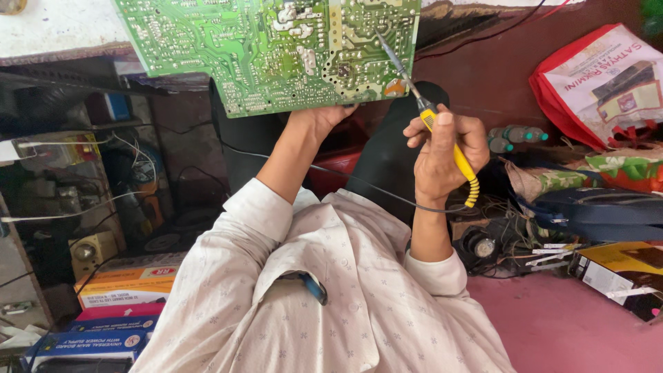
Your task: The person sits at a cluttered repair bench and solders a large green circuit board, holding the board in one hand while applying a yellow-handled soldering iron to its underside. They reposition and flip the board between soldering passes and continue working on different joints.
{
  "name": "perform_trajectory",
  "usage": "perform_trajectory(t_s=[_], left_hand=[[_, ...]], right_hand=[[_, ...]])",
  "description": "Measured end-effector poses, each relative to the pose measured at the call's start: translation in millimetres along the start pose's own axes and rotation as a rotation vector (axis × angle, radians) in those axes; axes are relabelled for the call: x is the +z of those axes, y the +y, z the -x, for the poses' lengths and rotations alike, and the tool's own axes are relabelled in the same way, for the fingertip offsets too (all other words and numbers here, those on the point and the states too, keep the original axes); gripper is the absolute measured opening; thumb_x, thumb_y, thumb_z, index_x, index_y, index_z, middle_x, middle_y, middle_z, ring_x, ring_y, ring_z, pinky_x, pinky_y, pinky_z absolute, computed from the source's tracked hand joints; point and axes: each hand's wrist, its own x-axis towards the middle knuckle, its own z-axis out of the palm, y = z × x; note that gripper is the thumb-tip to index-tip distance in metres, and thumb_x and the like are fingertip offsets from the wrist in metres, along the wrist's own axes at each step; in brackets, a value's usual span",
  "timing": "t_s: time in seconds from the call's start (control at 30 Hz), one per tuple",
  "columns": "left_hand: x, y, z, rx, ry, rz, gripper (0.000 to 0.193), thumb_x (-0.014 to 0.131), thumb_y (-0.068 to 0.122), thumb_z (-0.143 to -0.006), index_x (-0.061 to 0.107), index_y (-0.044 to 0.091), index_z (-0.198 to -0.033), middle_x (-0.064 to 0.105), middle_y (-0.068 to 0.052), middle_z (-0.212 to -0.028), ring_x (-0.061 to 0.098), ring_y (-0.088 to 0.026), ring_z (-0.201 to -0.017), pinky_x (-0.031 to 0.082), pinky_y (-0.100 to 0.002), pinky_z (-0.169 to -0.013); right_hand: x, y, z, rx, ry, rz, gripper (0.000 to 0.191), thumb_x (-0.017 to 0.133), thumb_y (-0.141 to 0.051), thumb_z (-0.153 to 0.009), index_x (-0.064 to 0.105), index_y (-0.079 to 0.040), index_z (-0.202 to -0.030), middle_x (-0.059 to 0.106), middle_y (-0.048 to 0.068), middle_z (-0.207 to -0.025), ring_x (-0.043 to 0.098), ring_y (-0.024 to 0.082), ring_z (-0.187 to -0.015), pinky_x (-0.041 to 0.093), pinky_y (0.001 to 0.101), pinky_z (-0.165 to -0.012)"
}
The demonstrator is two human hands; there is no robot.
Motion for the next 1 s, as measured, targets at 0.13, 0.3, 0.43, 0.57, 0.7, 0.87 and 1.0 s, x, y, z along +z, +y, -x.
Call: perform_trajectory(t_s=[0.13, 0.3, 0.43, 0.57, 0.7, 0.87, 1.0], left_hand=[[1.2, 0.4, -0.1, 0.005, 0.017, -0.032, 0.060, 0.042, 0.065, -0.098, 0.057, 0.018, -0.132, 0.066, -0.006, -0.123, 0.064, -0.027, -0.110, 0.057, -0.050, -0.084], [1.3, 0.3, -0.6, -0.003, -0.025, -0.009, 0.061, 0.042, 0.066, -0.098, 0.057, 0.017, -0.132, 0.067, -0.006, -0.123, 0.066, -0.027, -0.108, 0.059, -0.049, -0.082], [1.3, 0.3, -2.6, -0.005, -0.007, 0.001, 0.062, 0.042, 0.065, -0.098, 0.057, 0.016, -0.132, 0.067, -0.007, -0.121, 0.066, -0.027, -0.107, 0.060, -0.048, -0.079], [0.5, 0.4, -2.8, 0.000, -0.021, -0.011, 0.062, 0.043, 0.066, -0.098, 0.058, 0.016, -0.132, 0.067, -0.007, -0.121, 0.066, -0.027, -0.106, 0.060, -0.048, -0.079], [0.7, 0.4, -2.5, -0.003, 0.010, -0.008, 0.061, 0.043, 0.065, -0.096, 0.057, 0.017, -0.131, 0.068, -0.006, -0.121, 0.067, -0.027, -0.106, 0.061, -0.049, -0.079], [1.4, 0.2, -3.1, 0.000, -0.012, 0.010, 0.061, 0.043, 0.065, -0.097, 0.057, 0.017, -0.131, 0.068, -0.006, -0.120, 0.066, -0.026, -0.105, 0.060, -0.047, -0.079], [-1.4, -1.0, -6.6, 0.000, -0.001, -0.009, 0.062, 0.042, 0.066, -0.097, 0.058, 0.016, -0.130, 0.068, -0.006, -0.118, 0.066, -0.026, -0.103, 0.060, -0.047, -0.076]], right_hand=[[-2.6, -1.3, -0.7, -0.020, -0.022, -0.031, 0.023, 0.067, -0.020, -0.109, 0.058, 0.001, -0.105, 0.069, 0.019, -0.082, 0.065, 0.022, -0.060, 0.049, 0.0274, -0.052], [-8.8, 0.5, -5.1, 0.052, 0.007, -0.153, 0.023, 0.065, -0.021, -0.109, 0.057, 0.000, -0.103, 0.068, 0.019, -0.079, 0.061, 0.021, -0.056, 0.045, 0.0259, -0.051], [-7.6, 4.7, -6.4, 0.059, -0.015, -0.181, 0.022, 0.065, -0.020, -0.109, 0.057, -0.001, -0.103, 0.068, 0.020, -0.081, 0.063, 0.022, -0.059, 0.045, 0.0269, -0.050], [-4.8, 8.6, -8.3, 0.080, -0.011, -0.192, 0.023, 0.065, -0.020, -0.109, 0.056, -0.002, -0.101, 0.068, 0.020, -0.081, 0.062, 0.022, -0.061, 0.045, 0.0268, -0.050], [-5.8, 9.9, -9.6, 0.113, 0.007, -0.204, 0.023, 0.066, -0.021, -0.107, 0.056, -0.002, -0.099, 0.068, 0.019, -0.079, 0.062, 0.023, -0.062, 0.046, 0.0293, -0.054], [-6.0, 9.5, -10.9, 0.226, 0.045, -0.266, 0.024, 0.067, -0.023, -0.106, 0.056, -0.003, -0.098, 0.067, 0.017, -0.079, 0.061, 0.023, -0.061, 0.046, 0.0293, -0.056], [-4.6, 9.3, -10.6, 0.263, 0.061, -0.297, 0.024, 0.066, -0.023, -0.106, 0.055, -0.004, -0.098, 0.067, 0.016, -0.079, 0.062, 0.024, -0.062, 0.044, 0.0279, -0.054]])
